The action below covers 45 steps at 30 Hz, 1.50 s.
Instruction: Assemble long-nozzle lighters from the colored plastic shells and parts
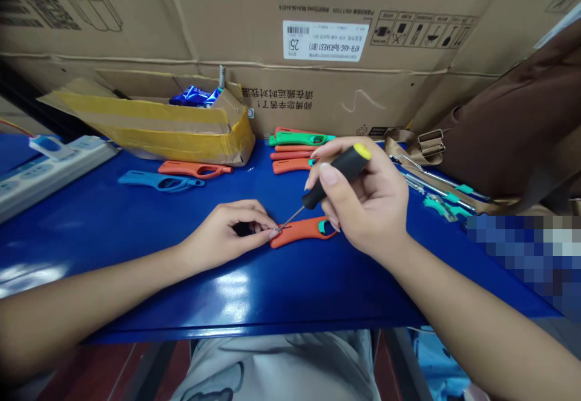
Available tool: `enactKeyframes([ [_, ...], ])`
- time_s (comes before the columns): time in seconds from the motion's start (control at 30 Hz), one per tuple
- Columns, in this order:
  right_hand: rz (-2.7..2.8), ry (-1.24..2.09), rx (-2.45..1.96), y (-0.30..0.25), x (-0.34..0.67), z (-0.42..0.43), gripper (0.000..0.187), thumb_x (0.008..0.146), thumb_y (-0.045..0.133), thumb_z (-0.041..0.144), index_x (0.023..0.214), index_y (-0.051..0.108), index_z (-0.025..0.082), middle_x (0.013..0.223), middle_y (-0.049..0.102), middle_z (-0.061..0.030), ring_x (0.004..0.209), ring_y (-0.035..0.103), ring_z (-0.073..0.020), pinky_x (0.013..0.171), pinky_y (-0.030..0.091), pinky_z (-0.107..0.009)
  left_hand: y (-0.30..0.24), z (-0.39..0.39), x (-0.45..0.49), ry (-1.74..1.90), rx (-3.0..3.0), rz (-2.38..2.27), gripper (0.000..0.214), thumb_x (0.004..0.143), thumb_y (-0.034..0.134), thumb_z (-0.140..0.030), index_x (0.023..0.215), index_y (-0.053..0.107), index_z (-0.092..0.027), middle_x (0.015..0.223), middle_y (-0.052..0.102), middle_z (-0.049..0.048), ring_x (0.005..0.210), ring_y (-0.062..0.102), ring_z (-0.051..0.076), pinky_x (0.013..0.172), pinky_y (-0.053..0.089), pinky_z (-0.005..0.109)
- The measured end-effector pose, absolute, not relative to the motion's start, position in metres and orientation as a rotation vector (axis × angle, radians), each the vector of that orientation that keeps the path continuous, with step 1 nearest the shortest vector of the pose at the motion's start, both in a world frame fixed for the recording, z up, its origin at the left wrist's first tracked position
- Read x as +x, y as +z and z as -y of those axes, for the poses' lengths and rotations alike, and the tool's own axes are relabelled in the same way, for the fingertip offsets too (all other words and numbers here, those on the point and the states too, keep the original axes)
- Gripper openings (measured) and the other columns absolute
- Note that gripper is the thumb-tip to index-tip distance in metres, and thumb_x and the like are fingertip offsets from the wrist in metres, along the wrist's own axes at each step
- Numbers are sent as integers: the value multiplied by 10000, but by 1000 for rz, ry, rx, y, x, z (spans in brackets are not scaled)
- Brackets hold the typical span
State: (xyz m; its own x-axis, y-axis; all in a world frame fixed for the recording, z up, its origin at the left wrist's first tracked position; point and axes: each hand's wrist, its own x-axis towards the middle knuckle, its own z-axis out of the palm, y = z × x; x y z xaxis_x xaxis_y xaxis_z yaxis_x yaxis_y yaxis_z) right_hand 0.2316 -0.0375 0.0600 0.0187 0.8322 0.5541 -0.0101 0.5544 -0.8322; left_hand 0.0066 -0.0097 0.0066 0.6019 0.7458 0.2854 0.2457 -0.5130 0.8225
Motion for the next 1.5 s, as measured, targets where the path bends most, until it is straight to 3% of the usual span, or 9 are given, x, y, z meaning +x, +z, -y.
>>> enactKeyframes([
  [0.17,1371,565,-797,54,222,41,115,912,705,429,960,687,326,741,671,-4,458,520,-134,364,360,-283,7,11,7,828,2078,-765,89,885,723,-213,892,802,-172,834,712,50,739,666,133,669,512,237],
  [0.4,1443,638,-737,51,220,43,46,971,635,335,985,646,293,785,670,4,461,523,-104,374,368,-267,9,11,6,782,2106,-745,96,887,719,-218,911,804,-180,833,704,45,733,651,130,669,515,244],
  [0.87,1501,638,-757,49,221,42,63,978,617,343,1003,649,295,796,666,4,464,500,-103,443,425,-295,10,12,6,755,2116,-743,100,883,717,-224,912,807,-190,841,699,44,725,650,130,650,512,239],
  [1.03,1551,549,-731,47,222,39,61,974,617,332,1000,644,284,787,664,-4,621,639,-146,564,526,-310,9,12,6,760,2115,-737,98,882,718,-228,907,806,-192,838,703,43,727,654,131,651,517,238],
  [1.2,1567,565,-710,47,221,41,63,974,621,322,1019,650,289,800,667,-9,682,664,-150,629,547,-310,8,11,6,767,2122,-738,90,877,726,-214,904,808,-188,826,692,37,721,653,127,653,513,232],
  [1.5,1549,607,-762,50,222,43,100,952,654,375,1004,663,290,793,675,-19,666,652,-169,585,523,-312,10,12,6,765,2120,-735,91,882,726,-219,899,809,-184,816,686,33,705,644,119,634,497,226],
])
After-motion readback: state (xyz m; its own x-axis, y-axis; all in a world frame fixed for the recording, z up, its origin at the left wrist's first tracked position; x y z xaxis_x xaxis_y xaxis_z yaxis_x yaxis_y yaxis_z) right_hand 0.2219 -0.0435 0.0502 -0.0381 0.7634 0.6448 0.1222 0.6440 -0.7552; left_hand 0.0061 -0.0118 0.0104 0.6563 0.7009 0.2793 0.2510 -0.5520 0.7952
